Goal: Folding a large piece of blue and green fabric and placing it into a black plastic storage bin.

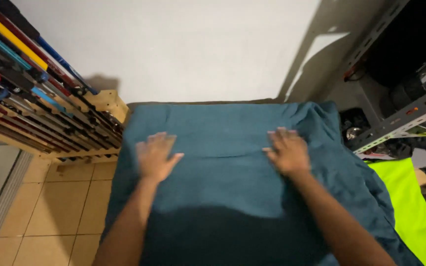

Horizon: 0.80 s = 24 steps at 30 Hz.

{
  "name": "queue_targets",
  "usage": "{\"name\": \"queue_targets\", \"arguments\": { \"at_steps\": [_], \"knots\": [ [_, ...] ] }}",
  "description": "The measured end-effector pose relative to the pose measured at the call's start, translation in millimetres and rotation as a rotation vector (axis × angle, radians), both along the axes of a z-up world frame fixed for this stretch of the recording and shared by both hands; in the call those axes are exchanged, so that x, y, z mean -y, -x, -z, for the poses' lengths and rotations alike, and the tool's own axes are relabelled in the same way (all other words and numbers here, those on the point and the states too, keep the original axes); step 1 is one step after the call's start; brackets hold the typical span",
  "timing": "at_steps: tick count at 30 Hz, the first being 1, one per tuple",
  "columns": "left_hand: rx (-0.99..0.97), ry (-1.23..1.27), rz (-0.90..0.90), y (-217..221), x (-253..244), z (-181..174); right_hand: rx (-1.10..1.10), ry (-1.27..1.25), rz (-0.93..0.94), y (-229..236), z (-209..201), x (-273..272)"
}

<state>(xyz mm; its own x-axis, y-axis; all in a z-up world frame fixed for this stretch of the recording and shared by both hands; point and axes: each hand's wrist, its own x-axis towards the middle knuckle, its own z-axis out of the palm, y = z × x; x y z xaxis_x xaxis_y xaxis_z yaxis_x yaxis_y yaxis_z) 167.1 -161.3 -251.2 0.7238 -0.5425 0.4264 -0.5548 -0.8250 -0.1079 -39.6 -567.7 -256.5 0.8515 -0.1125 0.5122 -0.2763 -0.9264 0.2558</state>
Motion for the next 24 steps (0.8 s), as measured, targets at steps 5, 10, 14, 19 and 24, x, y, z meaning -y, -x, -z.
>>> {"name": "queue_targets", "arguments": {
  "at_steps": [5,10,14,19,24],
  "knots": [
    [-0.297,0.207,-0.413,-39,-112,23,-0.223,-0.157,0.314,52,3,87],
    [-0.601,0.739,-0.478,44,-4,-123,-0.155,-0.32,0.454,23,-38,37],
    [-0.276,0.104,0.201,70,42,-47,-0.504,-0.337,0.097,6,-62,-54],
    [-0.31,-0.01,0.127,77,-7,-23,-0.01,0.056,-0.045,86,21,83],
    [-0.269,-0.091,-0.364,61,-84,21,-0.286,-0.23,0.595,160,29,157]
  ]
}}
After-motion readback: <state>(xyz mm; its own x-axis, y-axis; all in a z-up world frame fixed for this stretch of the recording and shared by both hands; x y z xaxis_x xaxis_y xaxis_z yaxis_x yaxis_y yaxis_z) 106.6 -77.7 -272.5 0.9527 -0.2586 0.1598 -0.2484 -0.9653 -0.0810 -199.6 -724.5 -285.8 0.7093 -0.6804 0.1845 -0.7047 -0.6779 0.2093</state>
